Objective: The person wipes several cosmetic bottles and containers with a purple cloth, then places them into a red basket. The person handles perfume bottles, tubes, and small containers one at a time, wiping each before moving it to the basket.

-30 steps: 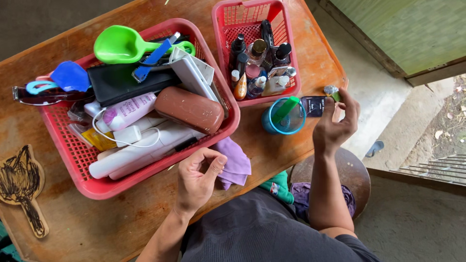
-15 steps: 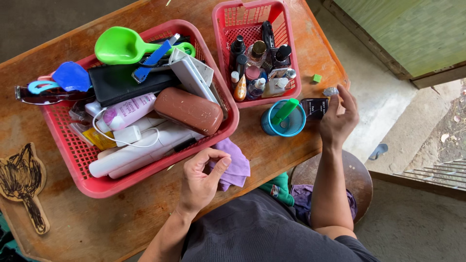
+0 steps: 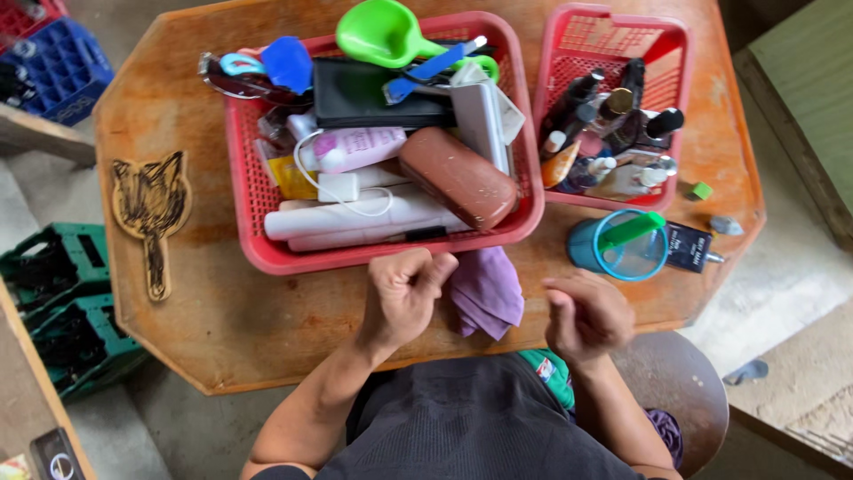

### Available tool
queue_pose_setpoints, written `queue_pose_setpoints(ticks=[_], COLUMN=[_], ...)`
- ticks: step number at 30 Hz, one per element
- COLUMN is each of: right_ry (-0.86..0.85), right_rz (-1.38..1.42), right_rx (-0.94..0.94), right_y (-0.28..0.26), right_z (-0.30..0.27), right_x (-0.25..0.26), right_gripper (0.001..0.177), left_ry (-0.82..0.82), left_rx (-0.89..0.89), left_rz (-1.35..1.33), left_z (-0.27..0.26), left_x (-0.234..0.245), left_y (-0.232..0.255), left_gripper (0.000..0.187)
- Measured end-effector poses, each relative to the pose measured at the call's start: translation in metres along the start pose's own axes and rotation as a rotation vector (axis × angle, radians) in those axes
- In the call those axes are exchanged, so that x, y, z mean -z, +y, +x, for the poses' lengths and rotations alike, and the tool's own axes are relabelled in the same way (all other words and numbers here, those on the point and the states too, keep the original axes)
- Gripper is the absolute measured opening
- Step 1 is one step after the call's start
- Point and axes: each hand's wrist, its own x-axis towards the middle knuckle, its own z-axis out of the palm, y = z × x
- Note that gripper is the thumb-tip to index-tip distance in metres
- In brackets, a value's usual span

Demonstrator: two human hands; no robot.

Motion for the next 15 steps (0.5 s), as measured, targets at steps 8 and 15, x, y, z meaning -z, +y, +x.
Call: queue_pose_setpoints(ticks=[8, 15], right_ry=[-0.169, -0.256], right_rz=[0.049, 0.041], right_rx=[-0.179, -0.157], right_y=[-0.018, -0.016], right_z=[0.018, 0.014], right_x=[-0.029, -0.033], right_gripper=[0.013, 0.01], left_ry=[0.334, 0.192], left_rx=[-0.361, -0.214], left_rz=[0.728, 0.774], left_z=[0.055, 0.097], left_x=[0.068, 0.067], left_y=[0.004, -0.01], left_gripper=[0.023, 0.018])
